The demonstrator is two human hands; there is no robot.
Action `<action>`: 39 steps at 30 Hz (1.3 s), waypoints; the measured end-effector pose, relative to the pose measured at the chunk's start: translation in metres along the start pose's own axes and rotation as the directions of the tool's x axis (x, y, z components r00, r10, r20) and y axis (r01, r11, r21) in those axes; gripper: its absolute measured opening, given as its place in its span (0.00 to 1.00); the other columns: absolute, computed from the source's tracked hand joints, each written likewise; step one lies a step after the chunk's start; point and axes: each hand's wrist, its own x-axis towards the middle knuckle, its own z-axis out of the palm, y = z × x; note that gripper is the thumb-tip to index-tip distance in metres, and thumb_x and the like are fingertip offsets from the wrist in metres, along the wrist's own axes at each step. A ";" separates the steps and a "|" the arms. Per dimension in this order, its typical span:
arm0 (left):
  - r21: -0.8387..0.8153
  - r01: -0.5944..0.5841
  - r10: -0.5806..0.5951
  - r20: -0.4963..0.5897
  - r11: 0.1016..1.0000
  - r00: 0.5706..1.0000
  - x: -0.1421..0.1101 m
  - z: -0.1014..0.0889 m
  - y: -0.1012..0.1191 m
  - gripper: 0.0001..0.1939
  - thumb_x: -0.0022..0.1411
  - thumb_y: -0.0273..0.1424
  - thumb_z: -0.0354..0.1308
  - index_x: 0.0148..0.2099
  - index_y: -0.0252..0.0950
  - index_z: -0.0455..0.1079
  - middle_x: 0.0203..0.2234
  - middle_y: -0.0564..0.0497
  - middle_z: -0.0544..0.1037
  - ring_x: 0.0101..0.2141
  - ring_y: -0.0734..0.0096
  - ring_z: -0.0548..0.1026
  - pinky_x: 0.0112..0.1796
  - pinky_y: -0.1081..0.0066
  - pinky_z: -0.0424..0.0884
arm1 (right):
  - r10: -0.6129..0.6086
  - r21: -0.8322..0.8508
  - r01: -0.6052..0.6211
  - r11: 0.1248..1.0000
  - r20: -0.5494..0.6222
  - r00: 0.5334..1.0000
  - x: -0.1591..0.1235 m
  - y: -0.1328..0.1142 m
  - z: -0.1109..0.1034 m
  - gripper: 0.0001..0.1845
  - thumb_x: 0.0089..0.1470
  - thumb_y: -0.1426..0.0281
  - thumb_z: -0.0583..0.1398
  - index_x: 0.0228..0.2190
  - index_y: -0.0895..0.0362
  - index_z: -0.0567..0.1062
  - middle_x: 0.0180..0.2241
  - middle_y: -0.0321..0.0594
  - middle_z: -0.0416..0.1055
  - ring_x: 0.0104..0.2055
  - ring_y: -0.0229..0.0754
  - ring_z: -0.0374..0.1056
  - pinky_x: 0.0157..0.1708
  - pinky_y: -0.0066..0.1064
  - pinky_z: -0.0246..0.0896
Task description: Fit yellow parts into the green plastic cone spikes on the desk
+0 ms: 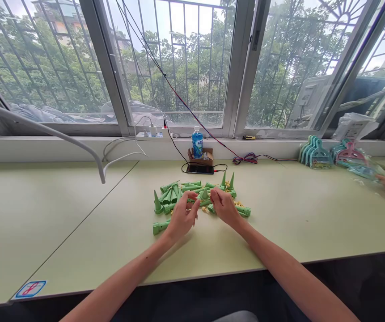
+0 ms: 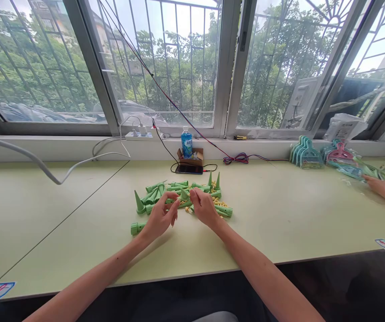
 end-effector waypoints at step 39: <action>-0.317 0.328 -0.264 0.227 0.890 0.937 0.006 -0.003 -0.002 0.29 0.63 0.55 0.49 0.33 0.32 0.69 0.23 0.52 0.68 0.18 0.78 0.66 0.16 0.76 0.63 | -0.017 0.004 0.017 1.000 0.058 0.998 -0.002 0.001 0.002 0.22 0.67 0.58 0.44 0.24 0.54 0.58 0.19 0.32 0.59 0.21 0.35 0.54 0.24 0.29 0.49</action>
